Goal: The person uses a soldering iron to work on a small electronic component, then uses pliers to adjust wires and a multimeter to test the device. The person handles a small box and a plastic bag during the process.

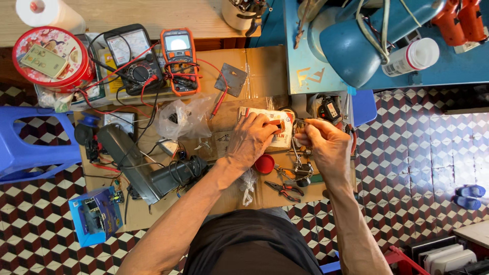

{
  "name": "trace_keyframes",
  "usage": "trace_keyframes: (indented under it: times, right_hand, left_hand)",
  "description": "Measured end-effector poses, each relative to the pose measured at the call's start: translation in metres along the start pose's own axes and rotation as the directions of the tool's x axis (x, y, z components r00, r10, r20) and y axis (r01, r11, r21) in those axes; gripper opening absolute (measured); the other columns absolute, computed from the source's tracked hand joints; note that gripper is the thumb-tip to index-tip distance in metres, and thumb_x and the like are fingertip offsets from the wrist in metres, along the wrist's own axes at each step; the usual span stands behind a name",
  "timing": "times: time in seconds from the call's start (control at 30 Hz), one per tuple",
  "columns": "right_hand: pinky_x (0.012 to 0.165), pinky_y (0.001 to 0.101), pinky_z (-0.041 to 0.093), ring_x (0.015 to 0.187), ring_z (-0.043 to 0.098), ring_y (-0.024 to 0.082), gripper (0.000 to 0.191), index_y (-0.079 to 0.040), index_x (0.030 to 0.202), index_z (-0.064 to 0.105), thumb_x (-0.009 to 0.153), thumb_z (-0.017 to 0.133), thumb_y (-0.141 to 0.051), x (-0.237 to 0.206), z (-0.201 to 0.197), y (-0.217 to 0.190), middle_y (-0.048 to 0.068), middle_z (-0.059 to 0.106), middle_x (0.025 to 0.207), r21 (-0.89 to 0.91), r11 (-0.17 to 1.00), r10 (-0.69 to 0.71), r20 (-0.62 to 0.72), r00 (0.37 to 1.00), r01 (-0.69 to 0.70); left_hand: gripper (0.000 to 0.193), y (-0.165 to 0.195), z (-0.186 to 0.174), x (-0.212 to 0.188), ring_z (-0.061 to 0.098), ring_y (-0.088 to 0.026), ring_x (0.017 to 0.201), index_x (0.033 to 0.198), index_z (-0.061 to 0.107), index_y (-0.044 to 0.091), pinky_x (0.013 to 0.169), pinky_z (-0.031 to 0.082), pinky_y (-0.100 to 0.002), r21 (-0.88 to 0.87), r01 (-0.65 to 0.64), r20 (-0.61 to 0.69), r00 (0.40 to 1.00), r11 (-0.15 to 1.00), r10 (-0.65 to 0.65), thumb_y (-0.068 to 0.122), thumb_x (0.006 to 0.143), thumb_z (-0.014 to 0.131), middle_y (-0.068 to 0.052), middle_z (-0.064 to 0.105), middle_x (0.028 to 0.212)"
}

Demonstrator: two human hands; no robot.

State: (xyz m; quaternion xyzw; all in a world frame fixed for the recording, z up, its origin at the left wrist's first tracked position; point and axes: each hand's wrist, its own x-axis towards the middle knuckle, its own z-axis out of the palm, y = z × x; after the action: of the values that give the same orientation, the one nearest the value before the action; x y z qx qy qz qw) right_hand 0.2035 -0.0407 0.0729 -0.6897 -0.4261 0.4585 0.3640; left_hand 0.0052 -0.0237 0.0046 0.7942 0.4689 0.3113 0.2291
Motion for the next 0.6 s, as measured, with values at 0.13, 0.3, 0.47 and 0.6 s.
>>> trace_keyframes:
  times: [0.13, 0.3, 0.47, 0.6]
  right_hand:
    - [0.07, 0.0267, 0.055, 0.082, 0.068, 0.015, 0.02, 0.0, 0.109, 0.077, 0.097, 0.07, -0.014, 0.006, 0.005, -0.001, 0.012, 0.074, 0.1, -0.406, 0.882, -0.258, 0.011, 0.966, 0.24]
    - [0.061, 0.0264, 0.052, 0.072, 0.066, 0.01, 0.021, -0.002, 0.11, 0.076, 0.097, 0.07, -0.018, 0.012, 0.02, -0.008, 0.005, 0.074, 0.086, -0.387, 0.883, -0.264, 0.057, 0.963, 0.265]
    - [0.052, 0.0308, 0.047, 0.059, 0.059, 0.012, 0.024, -0.006, 0.117, 0.074, 0.097, 0.069, -0.018, 0.009, 0.035, -0.012, 0.006, 0.068, 0.07, -0.459, 0.872, -0.173, 0.035, 0.984, 0.169]
    - [0.054, 0.0288, 0.049, 0.06, 0.061, 0.01, 0.022, -0.005, 0.114, 0.074, 0.096, 0.069, -0.016, 0.009, 0.042, -0.009, 0.005, 0.069, 0.072, -0.48, 0.834, -0.28, 0.055, 0.958, 0.272]
  left_hand:
    - [0.018, 0.001, 0.001, 0.001, 0.059, -0.024, 0.102, 0.104, 0.073, 0.011, 0.091, 0.049, -0.041, 0.037, -0.066, -0.016, 0.998, 0.997, 0.067, 0.018, 0.088, 0.071, -0.002, 0.066, 0.105]
    - [0.018, -0.001, 0.002, 0.0, 0.059, -0.022, 0.098, 0.105, 0.074, 0.009, 0.089, 0.049, -0.04, 0.068, -0.052, 0.02, 0.999, 0.996, 0.051, 0.019, 0.09, 0.071, -0.002, 0.066, 0.101]
    - [0.017, -0.004, 0.002, -0.003, 0.059, -0.022, 0.099, 0.104, 0.072, 0.008, 0.091, 0.049, -0.039, 0.06, -0.084, -0.033, 0.996, 0.995, 0.086, 0.019, 0.091, 0.069, -0.002, 0.066, 0.104]
    - [0.018, -0.007, 0.002, -0.002, 0.059, -0.023, 0.099, 0.104, 0.073, 0.008, 0.09, 0.049, -0.039, 0.074, -0.096, -0.024, 0.995, 0.993, 0.098, 0.02, 0.09, 0.069, -0.003, 0.066, 0.103]
